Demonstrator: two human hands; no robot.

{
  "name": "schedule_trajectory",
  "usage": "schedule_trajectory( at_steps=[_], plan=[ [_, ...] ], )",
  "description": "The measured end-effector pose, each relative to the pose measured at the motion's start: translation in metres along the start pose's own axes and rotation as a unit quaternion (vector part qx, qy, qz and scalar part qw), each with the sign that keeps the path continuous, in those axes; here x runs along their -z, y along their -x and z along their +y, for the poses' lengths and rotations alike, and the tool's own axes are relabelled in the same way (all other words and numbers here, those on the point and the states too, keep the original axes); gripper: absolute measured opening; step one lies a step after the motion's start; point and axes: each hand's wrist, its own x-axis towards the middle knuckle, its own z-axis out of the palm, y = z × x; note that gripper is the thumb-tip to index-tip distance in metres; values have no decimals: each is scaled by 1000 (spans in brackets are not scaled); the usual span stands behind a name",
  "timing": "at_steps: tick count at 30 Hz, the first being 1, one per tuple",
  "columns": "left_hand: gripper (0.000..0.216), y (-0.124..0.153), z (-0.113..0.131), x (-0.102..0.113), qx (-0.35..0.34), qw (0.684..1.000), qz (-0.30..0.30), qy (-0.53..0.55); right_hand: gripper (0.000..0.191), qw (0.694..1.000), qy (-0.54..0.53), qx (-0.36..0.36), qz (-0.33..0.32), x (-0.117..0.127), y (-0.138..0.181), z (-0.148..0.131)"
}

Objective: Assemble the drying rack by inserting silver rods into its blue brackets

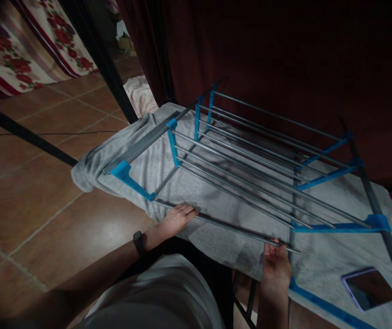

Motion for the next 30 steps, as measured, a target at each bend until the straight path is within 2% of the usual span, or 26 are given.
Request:
schedule_trajectory(
  at_steps=[5, 9, 11, 15, 17, 20, 23, 24, 27, 30],
  plan=[
    [33, 1, -2, 1, -4, 1000, -3, 8, 7, 1000, -1, -6, 13, 0, 3, 2],
    [26, 0, -2, -1, -4, 1000, 3, 17, 14, 1000, -1, 7, -5, 5, 4, 5],
    [22, 0, 0, -4, 2, 1000, 10, 23, 11, 1000, -1, 3, 5, 8, -1, 6],
    [29, -1, 3, -7, 14, 999, 29, 31, 2, 1000, -19, -17, 3, 7, -11, 2],
    [26, -1, 3, -7, 18, 999, 41, 32, 4, 999, -46, -27, 11, 2, -8, 0],
    [27, 3, 0, -5, 8, 998, 60, 35, 2, 997, -70, -35, 7, -12, 14, -3],
    [35, 10, -12, -10, -14, 996, 75, 43, 3, 994, -105, -7, -9, -33, 41, -3],
    [37, 12, -17, -13, 2, 996, 81, 44, 3, 993, -119, 12, -5, -41, 47, -2],
    [41, 15, -31, -24, 23, 996, 66, 64, 3, 988, -153, 22, -4, -57, 54, -3],
    [43, 17, -34, -27, 30, 996, 55, 68, 12, 979, -204, 3, 23, -60, 55, -6]
  ],
)
